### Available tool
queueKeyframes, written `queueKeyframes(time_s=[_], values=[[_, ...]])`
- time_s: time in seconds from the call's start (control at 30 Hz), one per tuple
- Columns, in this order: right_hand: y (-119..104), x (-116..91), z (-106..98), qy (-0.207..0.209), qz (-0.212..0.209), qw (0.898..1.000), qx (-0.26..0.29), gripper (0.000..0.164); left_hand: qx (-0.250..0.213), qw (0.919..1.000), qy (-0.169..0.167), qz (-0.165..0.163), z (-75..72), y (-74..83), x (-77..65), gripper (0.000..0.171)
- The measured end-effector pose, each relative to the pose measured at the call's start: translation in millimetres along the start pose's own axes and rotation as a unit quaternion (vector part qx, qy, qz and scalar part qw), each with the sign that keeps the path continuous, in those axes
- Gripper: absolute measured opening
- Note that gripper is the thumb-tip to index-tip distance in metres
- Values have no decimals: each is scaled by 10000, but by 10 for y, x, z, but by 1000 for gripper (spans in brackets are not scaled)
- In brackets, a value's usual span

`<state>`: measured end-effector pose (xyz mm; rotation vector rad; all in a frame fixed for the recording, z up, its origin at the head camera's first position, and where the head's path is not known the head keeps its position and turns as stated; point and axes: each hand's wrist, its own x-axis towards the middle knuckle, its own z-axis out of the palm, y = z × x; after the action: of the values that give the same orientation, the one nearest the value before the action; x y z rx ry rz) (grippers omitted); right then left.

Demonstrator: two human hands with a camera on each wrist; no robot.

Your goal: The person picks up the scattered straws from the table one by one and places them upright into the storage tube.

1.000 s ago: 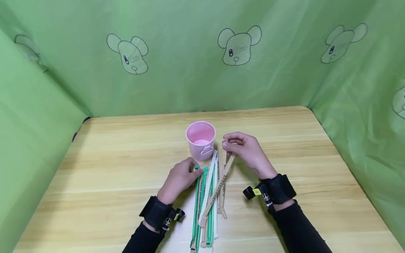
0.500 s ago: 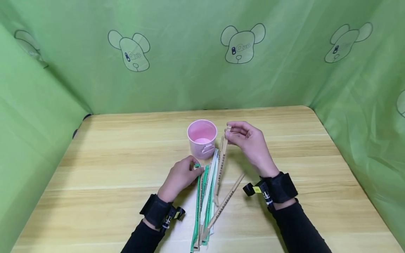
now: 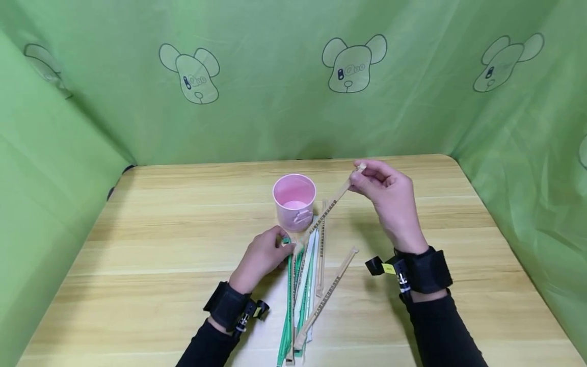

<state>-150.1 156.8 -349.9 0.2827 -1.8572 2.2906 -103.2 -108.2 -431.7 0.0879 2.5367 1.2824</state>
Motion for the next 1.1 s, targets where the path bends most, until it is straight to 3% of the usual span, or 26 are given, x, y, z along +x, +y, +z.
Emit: queueKeyframes(time_s=[0.2, 0.33, 0.67, 0.87, 1.1], values=[[-185, -8, 36, 240, -586, 9975, 299, 25, 7, 10000, 10, 78, 28, -2, 12, 19], [-294, -27, 75, 364, -910, 9939, 509, 28, 258, 9995, 25, 167, 39, -11, 15, 18], [-382, -25, 116, 919, -1743, 9767, 850, 25, 509, 9984, 21, 248, 28, -14, 1, 18], [-274, -73, 156, 696, -1910, 9788, -252, 20, 457, 9986, -13, 280, 13, -9, -19, 18], [-158, -132, 292, 234, -1840, 9723, -1424, 19, 177, 9998, -45, 124, -6, -7, -42, 16]])
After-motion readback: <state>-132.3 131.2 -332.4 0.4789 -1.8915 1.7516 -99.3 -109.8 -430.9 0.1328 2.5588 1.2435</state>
